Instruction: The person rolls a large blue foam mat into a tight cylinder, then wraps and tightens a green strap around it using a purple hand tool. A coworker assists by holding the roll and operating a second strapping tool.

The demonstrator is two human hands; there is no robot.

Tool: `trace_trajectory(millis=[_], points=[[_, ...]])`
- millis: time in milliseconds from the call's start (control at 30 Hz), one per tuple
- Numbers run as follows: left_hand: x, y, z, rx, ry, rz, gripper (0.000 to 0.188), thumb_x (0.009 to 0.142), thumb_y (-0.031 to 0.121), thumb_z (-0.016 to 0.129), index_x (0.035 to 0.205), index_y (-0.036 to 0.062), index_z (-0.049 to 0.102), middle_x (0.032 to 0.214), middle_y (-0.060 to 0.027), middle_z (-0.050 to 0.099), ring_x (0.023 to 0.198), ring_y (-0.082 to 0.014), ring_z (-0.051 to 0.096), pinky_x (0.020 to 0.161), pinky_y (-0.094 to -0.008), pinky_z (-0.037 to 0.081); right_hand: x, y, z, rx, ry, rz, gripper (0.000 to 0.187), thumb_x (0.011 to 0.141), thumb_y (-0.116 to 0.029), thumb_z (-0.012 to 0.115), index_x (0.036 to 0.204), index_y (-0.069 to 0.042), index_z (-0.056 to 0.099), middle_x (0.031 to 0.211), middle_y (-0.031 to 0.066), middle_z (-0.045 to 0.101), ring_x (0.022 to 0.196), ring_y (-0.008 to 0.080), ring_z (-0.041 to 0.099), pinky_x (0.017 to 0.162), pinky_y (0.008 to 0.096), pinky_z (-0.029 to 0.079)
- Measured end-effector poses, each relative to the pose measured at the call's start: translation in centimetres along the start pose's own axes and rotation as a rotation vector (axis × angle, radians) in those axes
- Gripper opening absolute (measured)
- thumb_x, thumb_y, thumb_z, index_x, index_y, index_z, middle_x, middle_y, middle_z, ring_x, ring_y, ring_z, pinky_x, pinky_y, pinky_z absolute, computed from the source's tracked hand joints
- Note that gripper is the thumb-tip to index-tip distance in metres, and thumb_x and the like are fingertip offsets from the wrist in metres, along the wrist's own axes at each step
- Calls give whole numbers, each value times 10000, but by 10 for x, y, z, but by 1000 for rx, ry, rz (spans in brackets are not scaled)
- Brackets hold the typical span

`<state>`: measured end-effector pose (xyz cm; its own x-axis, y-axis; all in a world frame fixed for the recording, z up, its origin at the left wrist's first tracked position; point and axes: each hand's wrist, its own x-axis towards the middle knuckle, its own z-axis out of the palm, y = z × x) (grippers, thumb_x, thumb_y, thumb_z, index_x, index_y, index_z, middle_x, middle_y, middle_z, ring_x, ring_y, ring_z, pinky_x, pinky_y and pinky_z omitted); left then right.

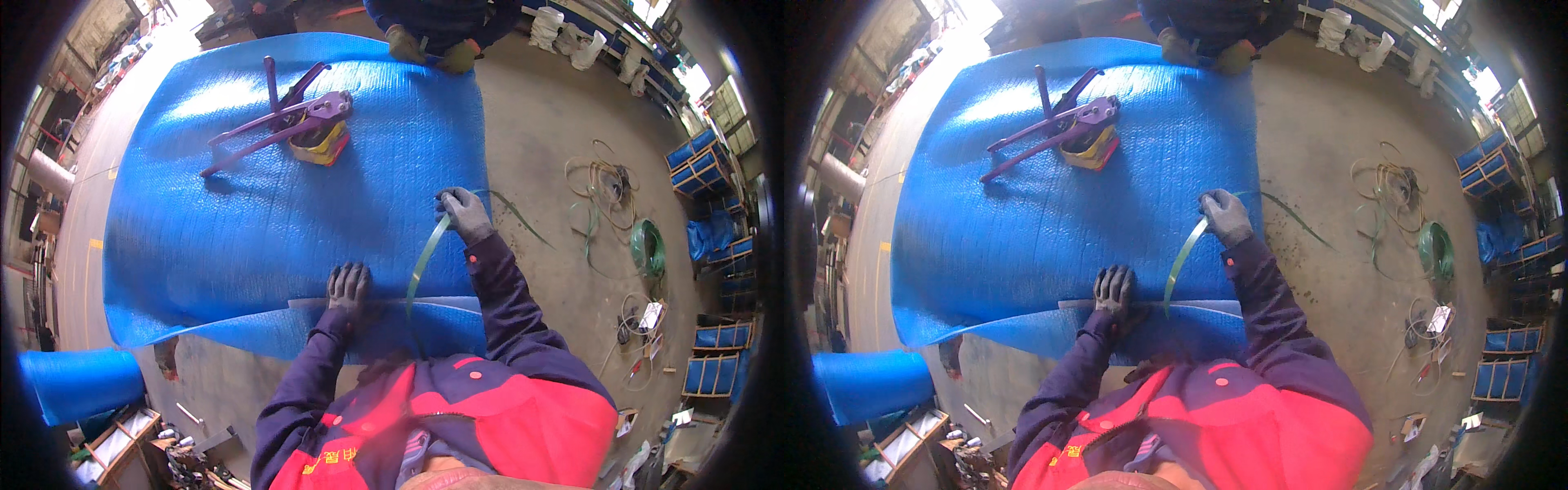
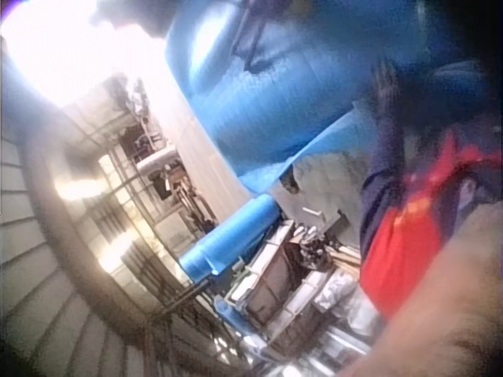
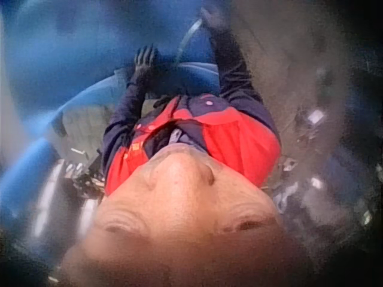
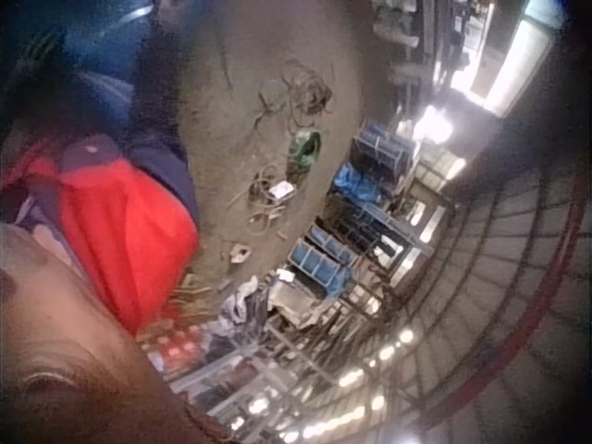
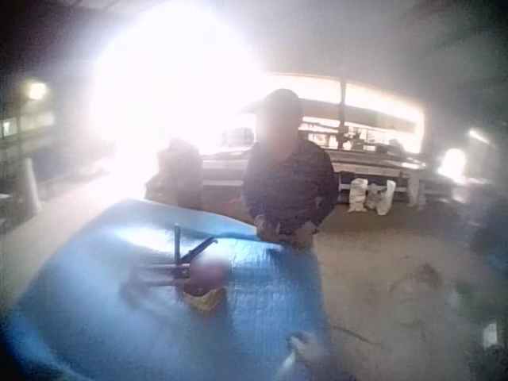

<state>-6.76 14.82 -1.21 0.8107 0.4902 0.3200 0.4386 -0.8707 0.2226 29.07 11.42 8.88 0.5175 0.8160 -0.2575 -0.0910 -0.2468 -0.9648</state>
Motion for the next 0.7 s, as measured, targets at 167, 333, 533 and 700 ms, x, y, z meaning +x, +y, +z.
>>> trace_trajectory(millis=[167,333,533,700], points=[[-3,-3,9,-46,15,-13,901,864,595,668,1555,92,383,1594,-169,372,1477,-400,341,1235,-601,212,-27,3,0,77,-7,18,312,1050,-276,593,1197,-6,651,971,97,691,767,186,710,667,334,590],[-2,-14,28,258,161,87,713,912,410,623,1532,106,441,1591,-140,400,1482,-366,357,1234,-587,234,-1,33,-5,183,162,-4,547,1010,-397,662,1368,-4,535,1029,125,672,769,235,717,647,365,608],[-6,-14,30,27,107,38,1008,730,576,769,1549,109,414,1599,-153,384,1479,-399,342,1228,-609,225,-27,46,-19,268,298,-15,692,976,-510,686,1492,-133,423,1199,161,577,813,290,728,621,421,628],[-3,-9,21,29,56,21,1090,696,608,793,1562,93,376,1603,-163,365,1496,-402,308,1237,-614,198,-68,54,-49,582,447,20,791,939,-539,718,1501,-159,310,1275,217,523,828,360,720,664,474,635]])
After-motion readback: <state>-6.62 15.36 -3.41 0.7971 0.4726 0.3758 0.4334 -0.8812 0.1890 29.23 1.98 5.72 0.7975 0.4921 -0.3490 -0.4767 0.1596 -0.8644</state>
